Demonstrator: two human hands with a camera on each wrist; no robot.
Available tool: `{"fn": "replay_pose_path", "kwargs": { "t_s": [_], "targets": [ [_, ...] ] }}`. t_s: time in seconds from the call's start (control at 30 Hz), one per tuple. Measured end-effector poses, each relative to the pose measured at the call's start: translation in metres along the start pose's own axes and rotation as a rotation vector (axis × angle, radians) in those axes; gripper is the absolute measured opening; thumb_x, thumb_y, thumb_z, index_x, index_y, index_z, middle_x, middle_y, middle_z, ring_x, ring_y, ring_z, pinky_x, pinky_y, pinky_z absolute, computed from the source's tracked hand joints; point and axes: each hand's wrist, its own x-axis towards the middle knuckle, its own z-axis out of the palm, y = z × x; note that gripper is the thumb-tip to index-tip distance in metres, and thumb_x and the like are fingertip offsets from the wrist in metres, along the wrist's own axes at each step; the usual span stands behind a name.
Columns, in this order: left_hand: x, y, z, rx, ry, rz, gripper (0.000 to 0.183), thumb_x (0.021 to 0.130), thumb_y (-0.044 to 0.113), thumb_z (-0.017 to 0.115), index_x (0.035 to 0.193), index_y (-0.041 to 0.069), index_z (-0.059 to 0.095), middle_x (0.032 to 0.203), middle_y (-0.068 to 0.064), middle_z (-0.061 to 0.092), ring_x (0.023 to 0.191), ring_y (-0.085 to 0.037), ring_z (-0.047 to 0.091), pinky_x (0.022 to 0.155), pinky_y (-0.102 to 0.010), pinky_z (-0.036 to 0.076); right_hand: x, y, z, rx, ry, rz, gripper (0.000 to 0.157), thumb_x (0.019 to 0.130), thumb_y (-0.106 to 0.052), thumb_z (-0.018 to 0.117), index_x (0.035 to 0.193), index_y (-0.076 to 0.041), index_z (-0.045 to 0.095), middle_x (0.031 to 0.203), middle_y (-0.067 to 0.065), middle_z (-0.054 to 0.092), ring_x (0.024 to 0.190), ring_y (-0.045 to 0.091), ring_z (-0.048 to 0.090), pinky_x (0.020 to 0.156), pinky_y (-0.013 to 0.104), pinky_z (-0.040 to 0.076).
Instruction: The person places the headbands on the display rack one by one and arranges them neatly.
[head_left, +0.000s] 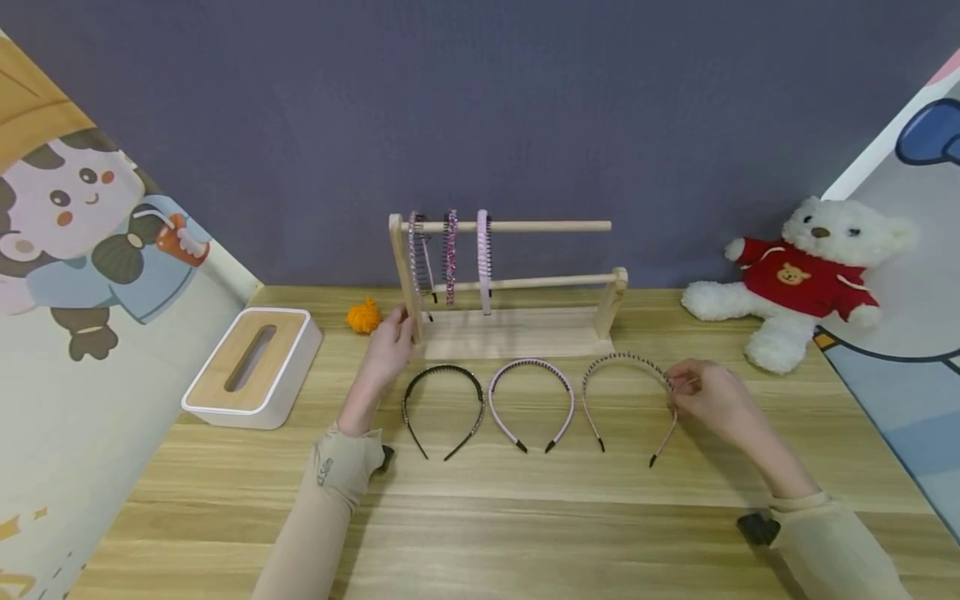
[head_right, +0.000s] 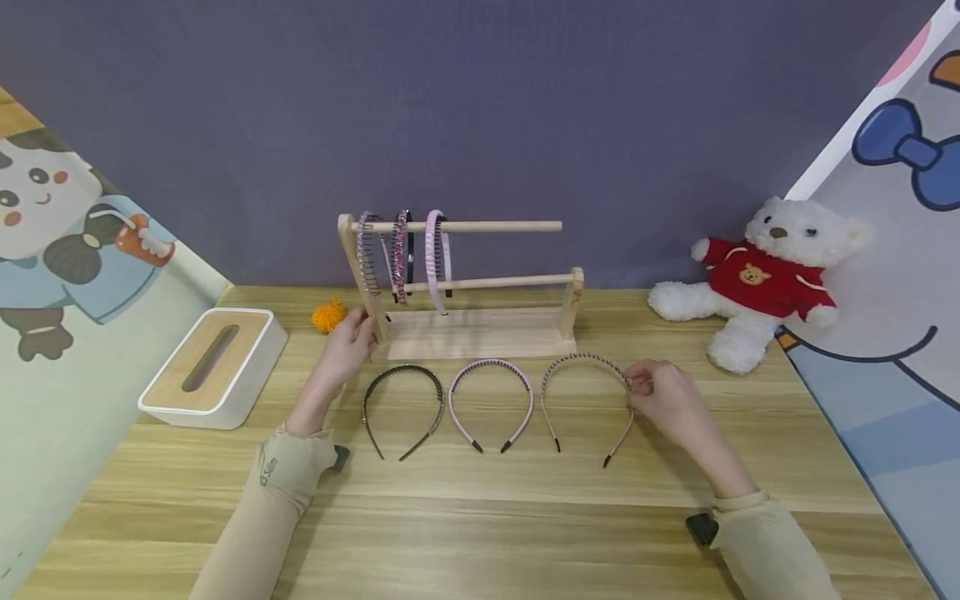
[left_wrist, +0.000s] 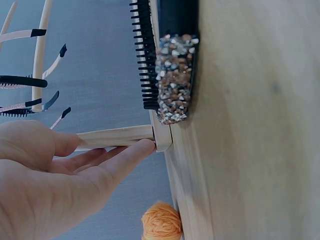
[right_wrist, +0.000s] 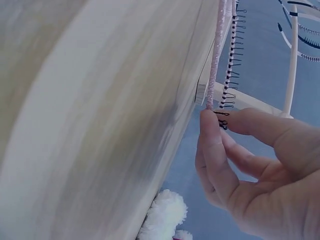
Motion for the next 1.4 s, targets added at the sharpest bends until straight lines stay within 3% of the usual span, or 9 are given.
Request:
{"fn": "replay_pose_path", "kwargs": {
  "t_s": [0.1,0.33,0.6,0.8,0.9,1.17,1.4],
  "targets": [
    [0.0,-0.001,0.0,0.002,-0.001,0.001,0.046,0.118,0.013,0.034,0.158,-0.01,0.039,0.139,-0.035,0.06,0.109,-0.044,0.065,0.081,-0.045,0.054,-0.001,-0.001,-0.001,0.01,-0.002,0.007,0.028,0.092,0.002,0.077,0.117,0.011,0.069,0.097,0.019,0.075,0.092,0.035,0.072,0.07,0.034,0.057],
    [0.0,-0.001,0.0,-0.014,0.0,-0.006,0.046,0.118,0.012,0.035,0.158,-0.01,0.04,0.135,-0.035,0.062,0.096,-0.042,0.062,0.068,-0.034,0.048,-0.004,-0.001,-0.003,0.049,0.009,0.01,0.025,0.093,0.002,0.077,0.115,0.01,0.069,0.101,0.021,0.075,0.095,0.038,0.072,0.067,0.025,0.056],
    [-0.001,-0.001,-0.001,-0.003,-0.002,0.007,0.046,0.119,0.013,0.034,0.158,-0.01,0.04,0.137,-0.035,0.062,0.111,-0.043,0.066,0.084,-0.047,0.055,-0.008,-0.007,-0.006,0.123,0.017,0.027,0.025,0.099,-0.001,0.075,0.117,0.013,0.066,0.104,0.024,0.073,0.096,0.039,0.072,0.065,0.031,0.061],
    [-0.001,-0.001,0.0,0.0,0.002,0.007,0.045,0.118,0.013,0.034,0.157,-0.01,0.042,0.135,-0.035,0.063,0.102,-0.043,0.065,0.076,-0.04,0.052,-0.01,-0.006,-0.007,0.115,0.061,-0.027,0.025,0.098,-0.001,0.077,0.117,0.013,0.067,0.103,0.022,0.074,0.093,0.036,0.071,0.064,0.027,0.059],
    [-0.001,-0.001,-0.001,0.008,0.008,0.009,0.045,0.118,0.013,0.034,0.157,-0.01,0.042,0.135,-0.035,0.063,0.103,-0.043,0.065,0.076,-0.039,0.052,-0.011,-0.005,-0.007,0.103,0.114,-0.076,0.024,0.095,0.001,0.08,0.113,0.011,0.069,0.099,0.02,0.075,0.088,0.03,0.072,0.062,0.025,0.058],
    [-0.001,-0.002,-0.001,0.013,0.015,0.02,0.045,0.118,0.012,0.035,0.157,-0.011,0.042,0.135,-0.036,0.062,0.107,-0.043,0.065,0.082,-0.046,0.054,-0.011,-0.011,-0.008,0.098,0.258,-0.159,0.024,0.09,0.005,0.084,0.11,0.01,0.071,0.096,0.02,0.076,0.078,-0.003,0.064,0.058,0.019,0.055],
    [-0.001,0.0,0.0,-0.002,0.002,0.007,0.047,0.119,0.014,0.034,0.158,-0.01,0.04,0.138,-0.035,0.061,0.109,-0.044,0.065,0.082,-0.045,0.053,-0.013,-0.019,-0.012,0.119,0.307,-0.165,0.027,0.089,0.006,0.084,0.112,0.012,0.07,0.096,0.023,0.076,0.074,-0.005,0.064,0.056,0.017,0.054]
  ]
}}
